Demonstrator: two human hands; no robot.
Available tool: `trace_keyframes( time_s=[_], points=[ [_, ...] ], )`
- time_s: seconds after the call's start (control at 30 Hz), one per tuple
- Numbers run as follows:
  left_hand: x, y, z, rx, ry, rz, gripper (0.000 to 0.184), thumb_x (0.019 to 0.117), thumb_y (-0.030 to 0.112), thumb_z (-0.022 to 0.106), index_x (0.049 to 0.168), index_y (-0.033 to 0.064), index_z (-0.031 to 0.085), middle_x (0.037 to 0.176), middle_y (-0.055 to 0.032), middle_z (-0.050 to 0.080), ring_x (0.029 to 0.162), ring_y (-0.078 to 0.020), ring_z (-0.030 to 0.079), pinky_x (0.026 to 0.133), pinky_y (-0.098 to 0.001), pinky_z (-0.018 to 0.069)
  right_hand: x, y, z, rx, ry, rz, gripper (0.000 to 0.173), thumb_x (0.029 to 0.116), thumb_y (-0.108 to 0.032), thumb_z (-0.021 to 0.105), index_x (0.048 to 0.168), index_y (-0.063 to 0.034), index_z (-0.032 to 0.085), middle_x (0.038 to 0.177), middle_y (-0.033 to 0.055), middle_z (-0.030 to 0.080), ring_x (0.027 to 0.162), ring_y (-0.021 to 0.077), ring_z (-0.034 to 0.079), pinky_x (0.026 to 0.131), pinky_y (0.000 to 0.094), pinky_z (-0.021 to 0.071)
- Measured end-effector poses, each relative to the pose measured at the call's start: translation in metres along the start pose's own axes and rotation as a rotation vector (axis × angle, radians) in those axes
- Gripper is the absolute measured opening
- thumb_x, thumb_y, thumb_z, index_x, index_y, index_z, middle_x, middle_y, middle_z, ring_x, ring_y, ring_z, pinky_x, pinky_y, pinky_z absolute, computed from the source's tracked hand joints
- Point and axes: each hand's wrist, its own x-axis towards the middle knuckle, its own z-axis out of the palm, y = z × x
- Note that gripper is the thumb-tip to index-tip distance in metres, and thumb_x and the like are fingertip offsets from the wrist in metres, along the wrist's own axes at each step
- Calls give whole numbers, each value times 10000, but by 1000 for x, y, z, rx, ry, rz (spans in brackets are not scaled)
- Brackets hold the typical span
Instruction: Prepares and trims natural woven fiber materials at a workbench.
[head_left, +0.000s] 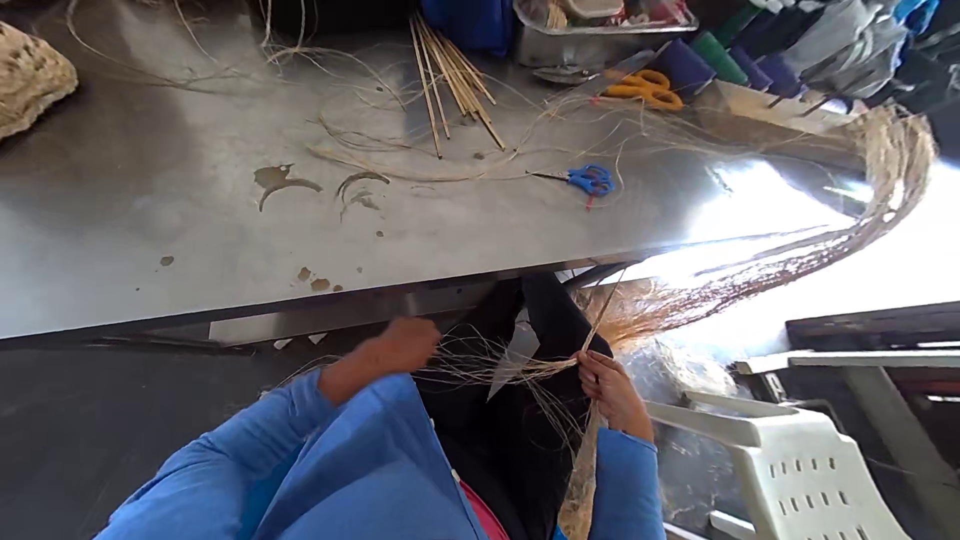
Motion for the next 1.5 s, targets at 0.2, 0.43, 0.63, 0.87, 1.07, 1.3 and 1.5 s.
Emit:
trace_keyframes(
  time_s=[0.2, 0.43, 0.63, 0.87, 1.07, 1.3, 1.5],
  points=[
    [-74, 106, -55, -257, 329, 880, 143, 979, 94, 650, 1015, 24, 769, 910, -110, 738, 837, -226, 714, 770, -415, 572, 2, -3, 3, -31, -40, -49, 341, 1065, -36, 410, 812, -55, 638, 465, -108, 392, 363, -34, 293, 359, 139, 245],
    [3, 181, -196, -87, 861, 534, 201, 999, 15, 569, 1076, -19, 751, 1001, -176, 729, 934, -308, 710, 845, -476, 564, 0, -2, 4, -52, -26, -51, 306, 1080, -62, 424, 869, -36, 643, 503, -95, 413, 382, -24, 314, 369, 145, 264],
    [106, 198, -236, 252, 533, 121, 222, 944, 26, 646, 1140, -75, 668, 1191, -281, 650, 1178, -459, 605, 919, -636, 493, -3, -1, 8, -67, 28, -33, 277, 1081, -72, 453, 872, -23, 628, 504, -77, 407, 378, -12, 309, 364, 153, 254],
    [144, 209, -225, 469, 570, 125, 219, 1022, -24, 488, 1165, -101, 636, 1154, -281, 661, 1108, -441, 637, 881, -568, 519, 2, 0, 11, -96, 56, -41, 266, 1072, -60, 489, 865, -2, 647, 498, -56, 420, 373, 1, 318, 360, 160, 259],
    [84, 215, -268, 232, 723, 261, 229, 1000, -72, 497, 1160, -89, 661, 1155, -294, 670, 1130, -469, 639, 923, -614, 511, -2, 1, 10, -79, 45, -54, 275, 1079, -69, 474, 884, 3, 654, 497, -60, 414, 373, -2, 317, 364, 157, 263],
    [-33, 159, -240, 7, 1303, 621, 107, 893, -21, 715, 983, 23, 755, 949, -126, 737, 896, -291, 685, 822, -463, 552, 0, 5, 8, -97, 21, -99, 278, 1081, -66, 460, 902, 12, 657, 508, -59, 430, 378, -5, 325, 368, 153, 270],
    [-54, 35, -145, 141, 1268, 575, 111, 931, -6, 607, 914, -26, 715, 1055, -180, 723, 939, -272, 724, 835, -405, 605, 0, 4, 7, -103, 0, -101, 293, 1083, -87, 456, 866, -16, 638, 506, -67, 433, 388, -8, 328, 381, 156, 277]
  ],
)
